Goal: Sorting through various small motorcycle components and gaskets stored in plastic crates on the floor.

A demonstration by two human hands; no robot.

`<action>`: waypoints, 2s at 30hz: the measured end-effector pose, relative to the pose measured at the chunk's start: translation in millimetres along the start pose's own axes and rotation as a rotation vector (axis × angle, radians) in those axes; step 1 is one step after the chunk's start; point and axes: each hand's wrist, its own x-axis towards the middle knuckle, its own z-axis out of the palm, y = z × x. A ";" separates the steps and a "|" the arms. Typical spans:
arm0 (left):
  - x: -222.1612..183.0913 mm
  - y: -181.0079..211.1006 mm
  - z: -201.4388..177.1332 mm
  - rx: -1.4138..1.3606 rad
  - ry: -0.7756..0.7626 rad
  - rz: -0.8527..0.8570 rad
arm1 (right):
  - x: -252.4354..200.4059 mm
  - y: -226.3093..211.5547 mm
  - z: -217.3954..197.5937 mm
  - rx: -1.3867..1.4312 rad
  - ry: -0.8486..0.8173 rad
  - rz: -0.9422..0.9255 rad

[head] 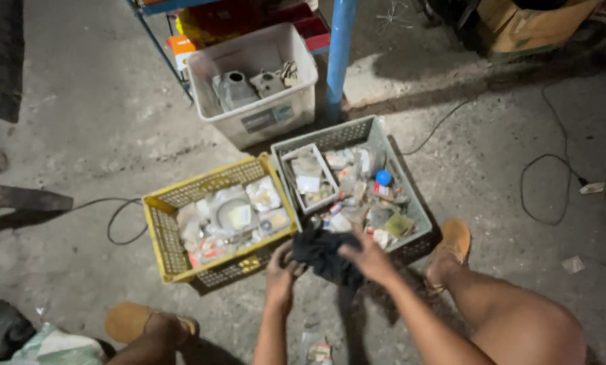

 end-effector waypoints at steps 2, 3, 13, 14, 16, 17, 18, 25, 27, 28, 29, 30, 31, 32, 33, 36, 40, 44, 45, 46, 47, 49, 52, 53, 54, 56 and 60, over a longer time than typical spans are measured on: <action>10.1 -21.8 -31.8 0.082 0.144 -0.036 | -1.0 9.3 -26.7 -0.027 0.186 0.104; 14.9 -32.4 -47.6 0.164 0.283 -0.069 | -1.0 14.0 -40.2 -0.058 0.376 0.205; 38.2 -71.2 -38.4 0.880 0.263 0.126 | 13.7 111.2 -88.5 -0.191 0.695 0.056; 39.2 -68.2 -27.4 0.903 0.206 0.230 | 16.9 111.2 -87.5 -0.132 0.725 0.113; 46.9 -68.5 -12.3 0.922 0.148 0.336 | 22.8 115.8 -81.6 -0.072 0.754 0.167; 53.6 -72.0 -8.3 0.909 0.115 0.286 | 25.6 120.6 -76.6 -0.099 0.669 0.138; 60.3 -76.1 -3.3 0.895 0.078 0.233 | 26.8 125.7 -72.9 -0.128 0.586 0.112; 120.9 -74.1 44.7 1.019 -0.063 0.226 | 66.5 121.1 -25.5 -0.038 0.235 0.404; 128.1 -60.5 59.5 1.241 -0.144 0.321 | 80.7 132.5 -14.0 -0.214 0.169 0.427; 139.2 -48.2 65.5 1.244 -0.139 0.315 | 91.0 138.8 -8.7 -0.212 0.162 0.429; 150.6 -36.2 71.8 1.412 -0.190 0.301 | 101.4 145.3 -3.5 -0.278 0.130 0.464; 162.7 -25.2 78.7 1.579 -0.247 0.286 | 111.2 152.9 1.2 -0.344 0.102 0.499; 181.2 -31.9 76.2 1.582 -0.247 0.282 | 125.9 157.1 2.2 -0.341 0.100 0.501; 196.6 -39.4 72.2 1.603 -0.269 0.309 | 136.3 161.0 4.3 -0.385 0.113 0.430; 211.4 -47.4 67.9 1.623 -0.292 0.336 | 146.2 165.1 6.5 -0.428 0.127 0.358; 231.6 -52.6 77.1 1.638 -0.379 0.207 | 166.2 168.0 -3.7 -0.430 0.284 0.266; 244.2 -47.3 110.7 1.688 -0.477 0.104 | 182.3 195.0 -19.8 -0.450 0.434 0.302; 255.3 -56.6 137.5 1.665 -0.489 0.046 | 183.5 231.1 -35.2 -0.449 0.413 0.464; 262.4 -64.4 142.3 1.636 -0.463 0.086 | 184.0 222.0 -42.3 -0.408 0.409 0.475; 267.5 -61.1 153.1 1.635 -0.469 0.087 | 183.7 231.5 -44.2 -0.409 0.413 0.479; 272.3 -57.7 163.6 1.627 -0.449 0.142 | 183.2 240.7 -45.9 -0.411 0.401 0.500; 280.7 -46.7 185.6 1.617 -0.432 0.194 | 182.0 247.8 -46.8 -0.413 0.388 0.525; 301.3 -47.3 215.2 1.375 -0.303 0.206 | 181.2 243.3 -43.3 -0.328 0.416 0.525; 315.1 -60.6 219.9 1.197 -0.259 0.207 | 183.8 241.4 -39.3 -0.285 0.401 0.558; 327.2 -75.2 223.9 1.019 -0.217 0.204 | 183.9 239.9 -34.4 -0.239 0.386 0.592; 344.1 -94.4 235.0 1.019 -0.214 0.142 | 179.7 261.4 -34.7 -0.220 0.390 0.609; 380.2 -136.4 241.8 1.157 -0.140 0.111 | 179.8 254.1 -36.8 -0.127 0.380 0.615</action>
